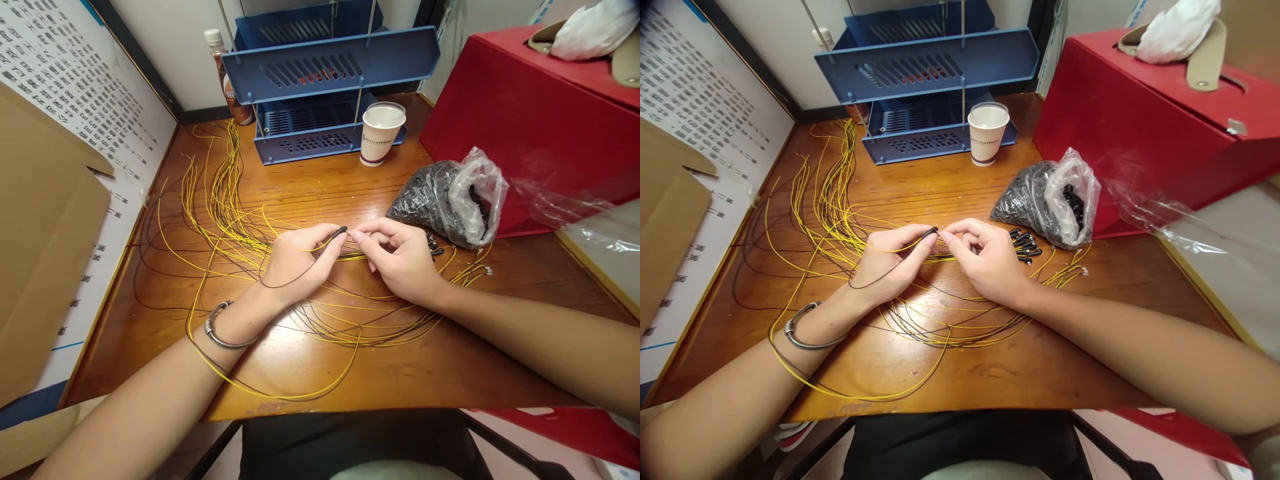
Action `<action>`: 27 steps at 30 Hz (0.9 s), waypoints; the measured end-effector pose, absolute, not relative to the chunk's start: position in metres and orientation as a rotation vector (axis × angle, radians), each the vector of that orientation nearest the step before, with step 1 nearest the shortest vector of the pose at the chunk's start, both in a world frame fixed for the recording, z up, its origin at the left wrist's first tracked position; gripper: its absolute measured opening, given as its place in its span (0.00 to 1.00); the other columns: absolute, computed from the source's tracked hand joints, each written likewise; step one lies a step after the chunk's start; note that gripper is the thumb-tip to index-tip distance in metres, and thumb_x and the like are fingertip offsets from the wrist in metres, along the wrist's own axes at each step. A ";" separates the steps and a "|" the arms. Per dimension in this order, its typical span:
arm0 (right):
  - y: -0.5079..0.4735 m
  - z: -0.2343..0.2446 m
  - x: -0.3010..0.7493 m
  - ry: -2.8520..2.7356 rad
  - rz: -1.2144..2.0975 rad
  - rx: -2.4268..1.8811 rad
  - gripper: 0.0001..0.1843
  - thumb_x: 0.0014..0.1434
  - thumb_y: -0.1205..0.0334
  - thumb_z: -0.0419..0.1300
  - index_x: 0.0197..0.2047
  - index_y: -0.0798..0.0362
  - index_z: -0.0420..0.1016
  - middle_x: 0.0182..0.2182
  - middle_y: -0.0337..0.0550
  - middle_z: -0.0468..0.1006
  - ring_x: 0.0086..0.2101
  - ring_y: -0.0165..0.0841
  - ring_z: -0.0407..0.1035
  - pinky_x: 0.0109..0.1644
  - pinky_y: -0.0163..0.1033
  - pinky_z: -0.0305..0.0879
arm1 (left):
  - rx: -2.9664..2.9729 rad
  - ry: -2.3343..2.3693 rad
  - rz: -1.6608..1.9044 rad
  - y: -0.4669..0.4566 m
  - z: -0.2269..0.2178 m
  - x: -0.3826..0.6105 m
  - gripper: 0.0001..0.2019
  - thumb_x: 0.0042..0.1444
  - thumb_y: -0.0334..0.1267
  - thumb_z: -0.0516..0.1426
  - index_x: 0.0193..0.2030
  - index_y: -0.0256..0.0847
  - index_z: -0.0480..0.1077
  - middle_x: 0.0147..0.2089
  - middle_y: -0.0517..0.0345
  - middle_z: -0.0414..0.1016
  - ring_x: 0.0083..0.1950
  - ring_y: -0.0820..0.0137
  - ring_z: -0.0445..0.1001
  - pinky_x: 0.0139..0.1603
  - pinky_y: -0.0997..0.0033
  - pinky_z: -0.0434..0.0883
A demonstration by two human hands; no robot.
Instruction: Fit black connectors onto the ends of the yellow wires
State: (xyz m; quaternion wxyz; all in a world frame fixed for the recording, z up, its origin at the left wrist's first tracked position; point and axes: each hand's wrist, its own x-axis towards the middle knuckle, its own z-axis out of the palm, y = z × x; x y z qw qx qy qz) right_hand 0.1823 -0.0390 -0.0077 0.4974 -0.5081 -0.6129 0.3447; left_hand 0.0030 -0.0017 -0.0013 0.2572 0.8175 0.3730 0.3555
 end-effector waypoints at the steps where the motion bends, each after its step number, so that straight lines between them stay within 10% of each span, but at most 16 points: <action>1: -0.039 -0.008 0.182 -1.483 0.834 -1.234 0.12 0.63 0.54 0.64 0.38 0.55 0.78 0.15 0.30 0.65 0.17 0.24 0.57 0.23 0.36 0.53 | 2.209 1.002 0.961 -0.002 -0.001 0.003 0.13 0.66 0.41 0.56 0.45 0.37 0.80 0.41 0.53 0.85 0.38 0.70 0.82 0.42 0.73 0.75; 14: -0.039 -0.011 0.183 -1.469 0.802 -1.231 0.10 0.62 0.57 0.64 0.40 0.55 0.78 0.15 0.29 0.65 0.17 0.24 0.58 0.24 0.36 0.53 | 2.252 0.977 0.864 -0.003 0.000 0.003 0.13 0.66 0.40 0.55 0.39 0.37 0.81 0.28 0.59 0.80 0.25 0.76 0.70 0.31 0.76 0.66; 27: -0.039 -0.008 0.182 -1.482 0.811 -1.240 0.10 0.62 0.57 0.64 0.36 0.55 0.77 0.14 0.30 0.66 0.16 0.24 0.57 0.22 0.35 0.52 | 2.299 0.949 0.922 0.000 -0.004 0.002 0.18 0.71 0.41 0.50 0.38 0.38 0.79 0.41 0.54 0.84 0.41 0.70 0.81 0.46 0.72 0.74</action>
